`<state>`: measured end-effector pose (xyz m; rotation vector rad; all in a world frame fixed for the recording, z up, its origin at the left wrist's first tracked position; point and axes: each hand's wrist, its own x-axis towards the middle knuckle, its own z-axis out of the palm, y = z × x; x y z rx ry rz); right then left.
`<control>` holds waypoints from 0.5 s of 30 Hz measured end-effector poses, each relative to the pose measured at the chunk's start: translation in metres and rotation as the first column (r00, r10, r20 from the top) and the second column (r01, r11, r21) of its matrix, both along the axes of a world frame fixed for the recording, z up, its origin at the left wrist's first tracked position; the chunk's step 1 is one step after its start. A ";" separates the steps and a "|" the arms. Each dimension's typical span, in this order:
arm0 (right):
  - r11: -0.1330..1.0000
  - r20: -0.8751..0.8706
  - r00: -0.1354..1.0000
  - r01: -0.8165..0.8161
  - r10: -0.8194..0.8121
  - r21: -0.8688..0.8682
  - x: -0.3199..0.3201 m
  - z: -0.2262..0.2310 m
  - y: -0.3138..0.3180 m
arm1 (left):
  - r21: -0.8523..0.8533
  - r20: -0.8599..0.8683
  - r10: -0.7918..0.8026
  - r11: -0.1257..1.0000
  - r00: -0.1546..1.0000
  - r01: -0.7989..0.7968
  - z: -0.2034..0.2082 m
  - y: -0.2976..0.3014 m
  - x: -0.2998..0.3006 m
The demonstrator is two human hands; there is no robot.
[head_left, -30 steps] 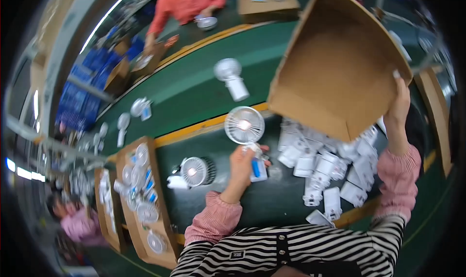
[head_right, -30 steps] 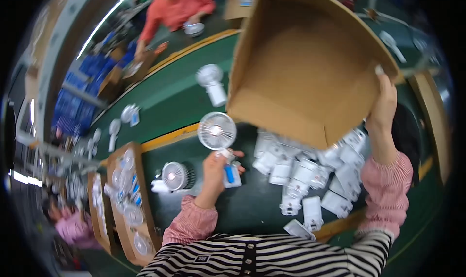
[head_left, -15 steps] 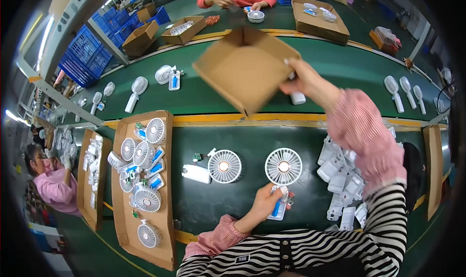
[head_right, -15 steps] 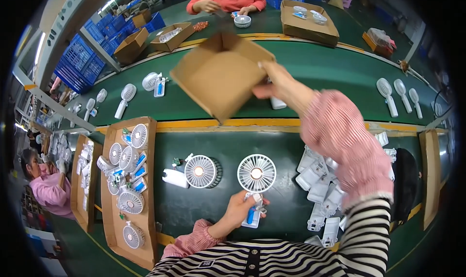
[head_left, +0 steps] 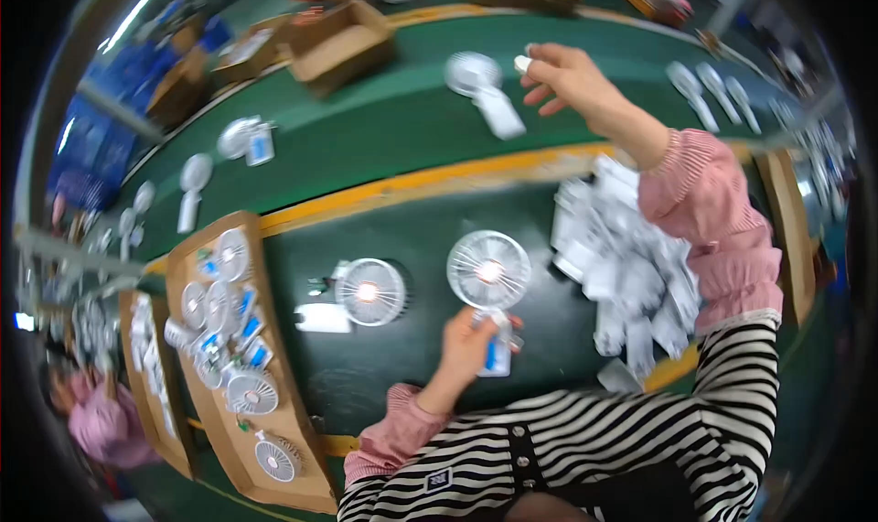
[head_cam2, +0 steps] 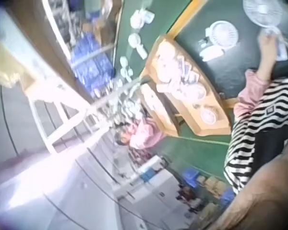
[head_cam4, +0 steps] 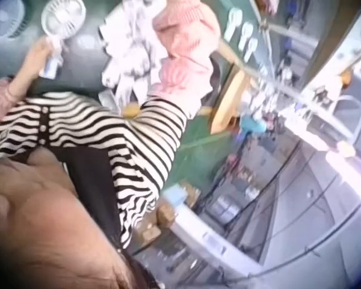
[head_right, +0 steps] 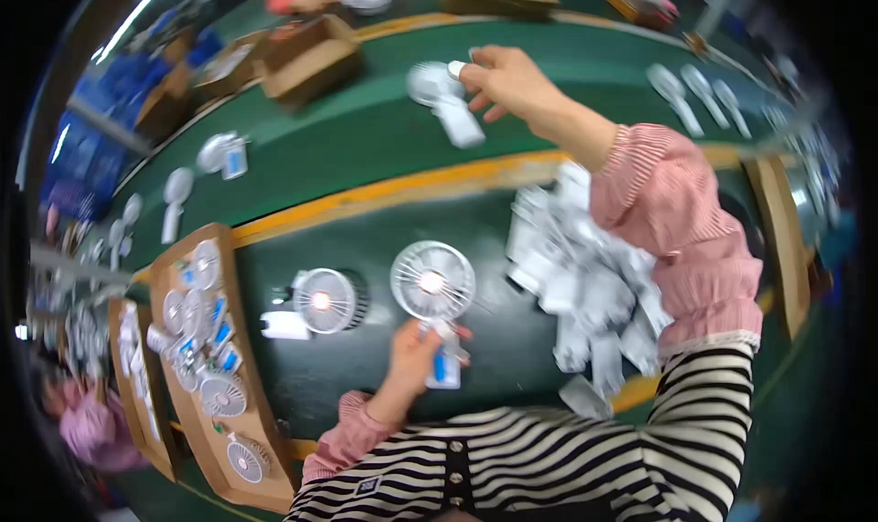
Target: The person assembles portable fans by fitting internal wiring and batteries into handle casings, attaching handle covers, and placing finished fans onto a conveyor belt. The person also empties a box of handle casings onto the work surface and retrieves additional fan parts from the conveyor belt.
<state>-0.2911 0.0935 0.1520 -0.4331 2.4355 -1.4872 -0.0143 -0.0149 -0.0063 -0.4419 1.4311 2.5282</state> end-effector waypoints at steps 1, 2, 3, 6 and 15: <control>0.997 -0.122 0.992 0.031 -0.021 0.077 0.021 0.011 0.035 | -0.028 0.018 0.002 1.000 1.000 -0.001 0.000 0.002 -0.001; 0.991 -0.267 0.964 0.030 0.007 0.133 0.039 0.020 0.071 | -0.004 -0.019 0.032 0.999 0.999 -0.032 0.006 0.000 0.000; 0.979 -0.392 0.919 0.033 0.049 0.201 0.058 0.019 0.108 | 0.025 -0.044 0.063 0.998 0.997 -0.062 0.007 -0.001 0.003; 0.962 -0.683 0.721 0.087 0.119 0.260 0.149 -0.010 0.214 | -0.100 -0.045 0.064 0.993 0.997 -0.068 0.010 0.001 0.001; 0.831 -0.461 0.873 0.132 0.161 0.540 0.340 -0.135 0.248 | -0.131 0.055 -0.262 0.955 0.963 0.267 0.014 0.055 0.023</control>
